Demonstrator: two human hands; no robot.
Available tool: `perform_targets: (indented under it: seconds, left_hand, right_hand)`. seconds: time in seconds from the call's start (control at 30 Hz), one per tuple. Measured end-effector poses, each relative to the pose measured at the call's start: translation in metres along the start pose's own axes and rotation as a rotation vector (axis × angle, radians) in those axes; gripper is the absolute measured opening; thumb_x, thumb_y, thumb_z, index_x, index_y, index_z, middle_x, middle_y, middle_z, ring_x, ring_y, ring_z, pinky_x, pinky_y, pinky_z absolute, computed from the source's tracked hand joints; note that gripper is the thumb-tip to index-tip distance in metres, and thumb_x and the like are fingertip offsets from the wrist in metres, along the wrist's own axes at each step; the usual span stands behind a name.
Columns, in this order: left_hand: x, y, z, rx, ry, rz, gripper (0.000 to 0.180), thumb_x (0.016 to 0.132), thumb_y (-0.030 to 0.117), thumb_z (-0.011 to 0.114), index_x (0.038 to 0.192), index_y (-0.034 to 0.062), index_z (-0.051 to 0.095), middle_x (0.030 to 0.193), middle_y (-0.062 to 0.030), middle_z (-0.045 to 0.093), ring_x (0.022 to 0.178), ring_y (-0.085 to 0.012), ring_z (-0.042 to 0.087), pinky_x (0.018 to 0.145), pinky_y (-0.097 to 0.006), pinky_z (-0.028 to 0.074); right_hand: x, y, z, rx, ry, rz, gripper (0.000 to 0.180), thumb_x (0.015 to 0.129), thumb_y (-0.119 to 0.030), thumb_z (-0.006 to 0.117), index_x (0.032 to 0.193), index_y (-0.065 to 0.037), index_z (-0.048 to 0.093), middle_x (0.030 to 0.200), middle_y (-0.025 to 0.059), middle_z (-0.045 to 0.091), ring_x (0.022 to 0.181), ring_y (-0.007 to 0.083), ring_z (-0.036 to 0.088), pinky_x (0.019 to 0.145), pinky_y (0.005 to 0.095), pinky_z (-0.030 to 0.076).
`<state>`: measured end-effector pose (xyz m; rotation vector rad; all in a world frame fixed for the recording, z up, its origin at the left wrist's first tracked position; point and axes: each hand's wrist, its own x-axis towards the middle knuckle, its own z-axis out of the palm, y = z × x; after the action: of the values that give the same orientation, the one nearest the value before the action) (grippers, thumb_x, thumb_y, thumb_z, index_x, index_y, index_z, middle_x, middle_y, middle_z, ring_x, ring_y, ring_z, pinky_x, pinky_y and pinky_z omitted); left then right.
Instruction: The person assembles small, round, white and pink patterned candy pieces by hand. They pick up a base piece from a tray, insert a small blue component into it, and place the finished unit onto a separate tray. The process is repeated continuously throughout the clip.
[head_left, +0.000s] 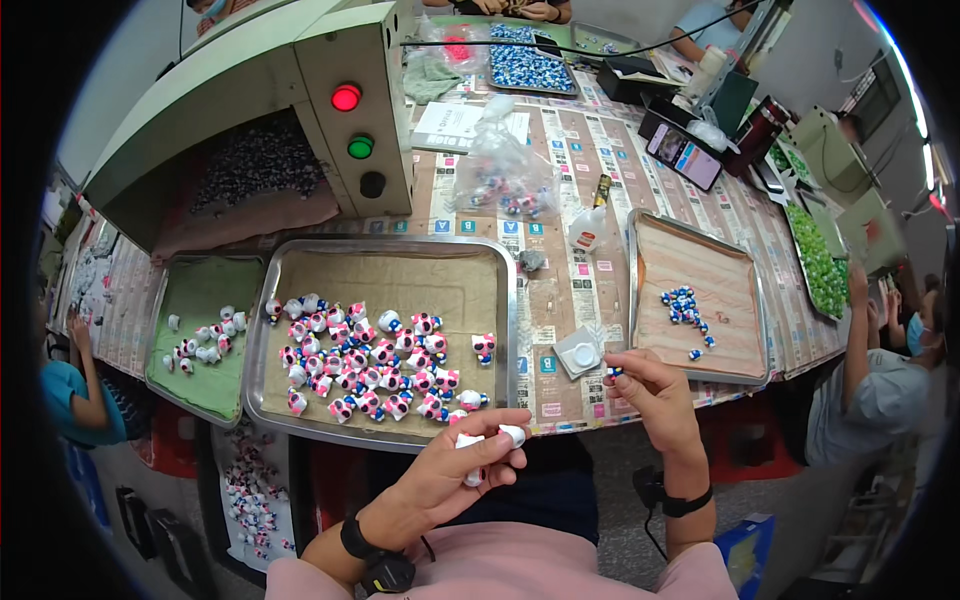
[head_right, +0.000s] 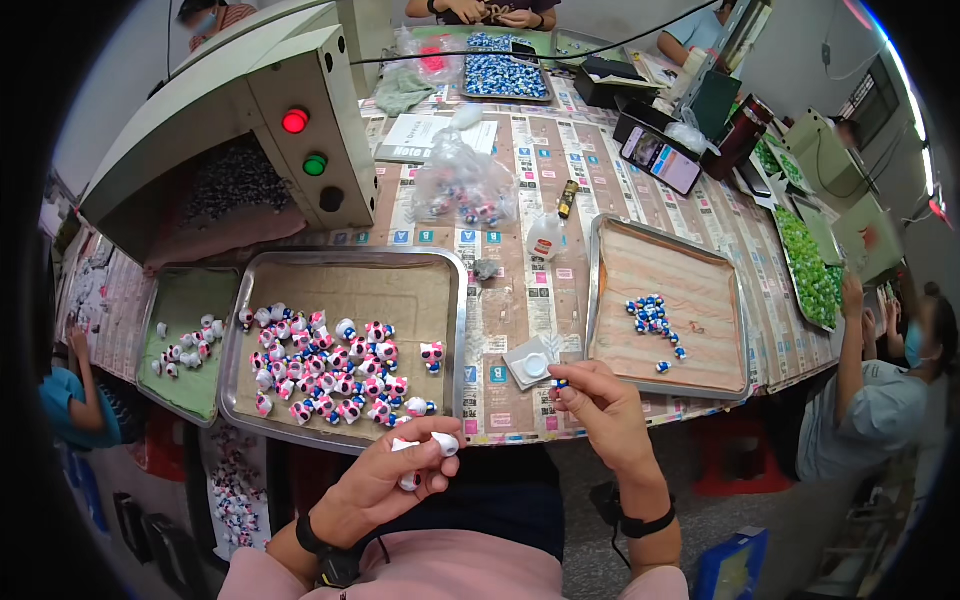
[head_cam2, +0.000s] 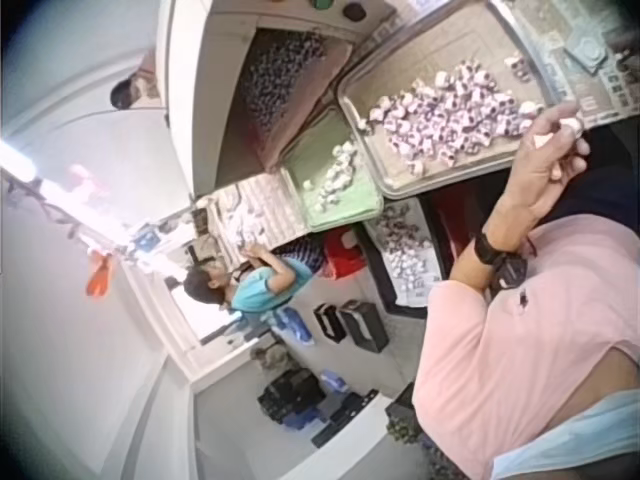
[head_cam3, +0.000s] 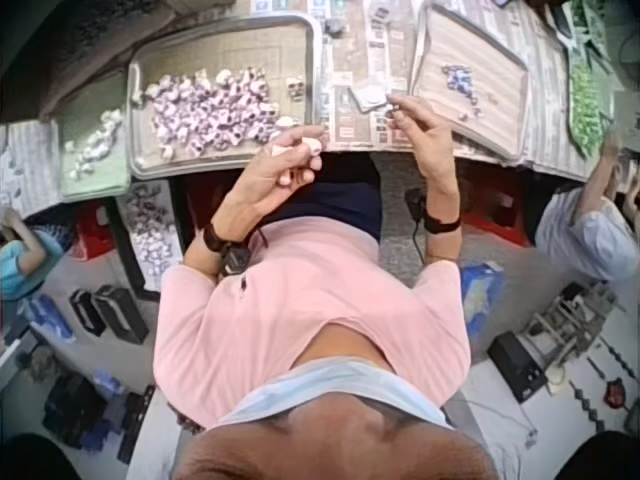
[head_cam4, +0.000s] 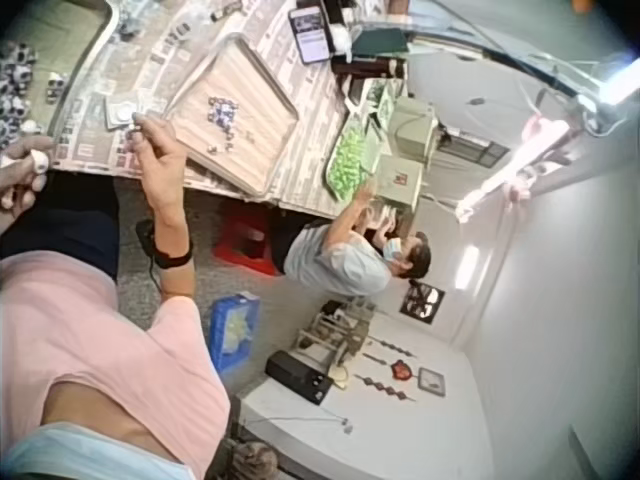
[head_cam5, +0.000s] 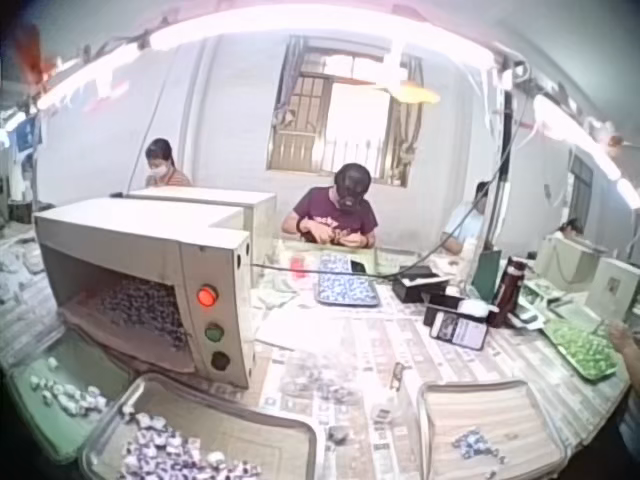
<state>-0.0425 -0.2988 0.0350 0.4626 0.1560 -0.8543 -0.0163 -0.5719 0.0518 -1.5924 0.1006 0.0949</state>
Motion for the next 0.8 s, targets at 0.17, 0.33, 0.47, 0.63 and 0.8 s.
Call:
perform_targets:
  seconds: [0.17, 0.33, 0.47, 0.63, 0.8]
  left_hand:
    - [0.001, 0.003, 0.016, -0.03, 0.063, -0.006, 0.042, 0.096, 0.01, 0.053, 0.136, 0.0007, 0.044, 0.114, -0.0119, 0.059, 0.094, -0.0158, 0.065, 0.081, -0.026, 0.057]
    - [0.001, -0.001, 0.012, -0.046, 0.028, 0.0, 0.042, 0.096, 0.009, 0.053, 0.135, -0.0028, 0.045, 0.116, -0.0128, 0.058, 0.097, -0.018, 0.062, 0.077, -0.026, 0.057]
    - [0.002, -0.004, 0.009, -0.048, -0.01, -0.015, 0.04, 0.096, 0.011, 0.055, 0.134, -0.0007, 0.047, 0.114, -0.0127, 0.059, 0.095, -0.0176, 0.062, 0.074, -0.025, 0.056]
    - [0.003, -0.006, 0.01, -0.04, -0.023, 0.006, 0.036, 0.095, 0.011, 0.057, 0.129, 0.0023, 0.051, 0.113, -0.0122, 0.06, 0.093, -0.0163, 0.063, 0.069, -0.023, 0.053]
    - [0.007, -0.006, 0.02, 0.027, 0.107, 0.015, 0.032, 0.095, 0.01, 0.057, 0.126, 0.003, 0.052, 0.109, -0.0096, 0.061, 0.093, -0.0144, 0.063, 0.065, -0.021, 0.051]
  right_hand:
    - [0.005, 0.008, 0.0, -0.222, 0.056, -0.101, 0.022, 0.083, 0.004, 0.065, 0.106, 0.004, 0.067, 0.098, 0.0057, 0.06, 0.086, 0.0119, 0.062, 0.069, 0.0231, 0.051]
    - [0.015, -0.001, 0.017, -0.666, 0.1, -0.418, 0.016, 0.081, 0.004, 0.066, 0.096, 0.002, 0.069, 0.087, 0.0082, 0.063, 0.081, 0.015, 0.063, 0.068, 0.0247, 0.049]
    - [0.017, 0.0, 0.027, -0.76, 0.097, -0.372, 0.014, 0.079, 0.002, 0.067, 0.093, 0.0, 0.069, 0.085, 0.0111, 0.063, 0.078, 0.0219, 0.063, 0.067, 0.0297, 0.05]
    - [0.024, 0.003, 0.024, -0.963, 0.079, -0.481, 0.014, 0.078, -0.002, 0.069, 0.092, 0.0, 0.069, 0.082, 0.0122, 0.063, 0.076, 0.0269, 0.063, 0.066, 0.0334, 0.049]
    - [0.019, -0.004, 0.026, -0.795, 0.091, -0.385, 0.013, 0.078, -0.002, 0.069, 0.091, -0.001, 0.069, 0.084, 0.0123, 0.064, 0.077, 0.0265, 0.063, 0.065, 0.0339, 0.05]
